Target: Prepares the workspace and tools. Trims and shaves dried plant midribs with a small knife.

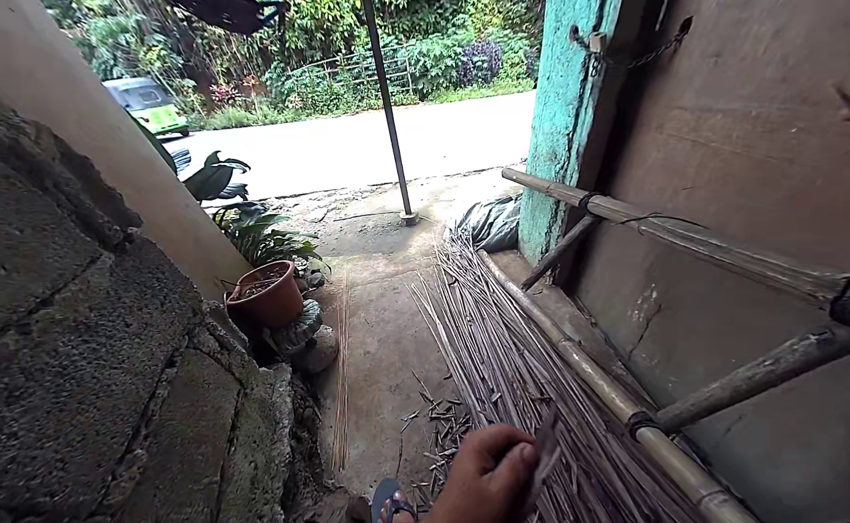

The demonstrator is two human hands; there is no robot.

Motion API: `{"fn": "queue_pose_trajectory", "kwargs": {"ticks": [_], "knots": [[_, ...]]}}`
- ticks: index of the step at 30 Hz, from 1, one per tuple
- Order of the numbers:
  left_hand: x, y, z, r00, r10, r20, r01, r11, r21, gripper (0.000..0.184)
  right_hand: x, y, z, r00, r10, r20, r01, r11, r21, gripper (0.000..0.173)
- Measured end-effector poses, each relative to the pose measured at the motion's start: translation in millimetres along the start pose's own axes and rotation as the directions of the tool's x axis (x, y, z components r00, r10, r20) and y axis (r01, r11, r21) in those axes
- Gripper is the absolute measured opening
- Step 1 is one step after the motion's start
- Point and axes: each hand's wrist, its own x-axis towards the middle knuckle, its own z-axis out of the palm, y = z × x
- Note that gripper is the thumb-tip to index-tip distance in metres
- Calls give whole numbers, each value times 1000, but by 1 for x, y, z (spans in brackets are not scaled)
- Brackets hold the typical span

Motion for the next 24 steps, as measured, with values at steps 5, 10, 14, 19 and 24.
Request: {"fn": "queue_pose_trajectory", "kwargs": {"ticks": [5, 10, 14, 19, 24], "knots": [[21, -3, -13, 954, -294, -57, 265, 918, -294, 24, -104, 57, 75, 840, 307, 448, -274, 952, -137, 31], [32, -15, -3, 937, -342, -69, 308, 904, -297, 24, -181, 160, 148, 469, 392, 792, -566, 821, -72, 34], [32, -26, 0, 915, -396, -81, 362, 892, -270, 26, -194, 191, 174, 464, 337, 820, -660, 748, 66, 23], [24, -27, -1, 855, -519, 18, 500, 814, -296, 28, -178, 200, 173, 557, 412, 721, -666, 740, 92, 24], [26, -25, 4, 791, -609, 63, 585, 723, -368, 26, -184, 210, 162, 496, 436, 751, -693, 720, 39, 21]]}}
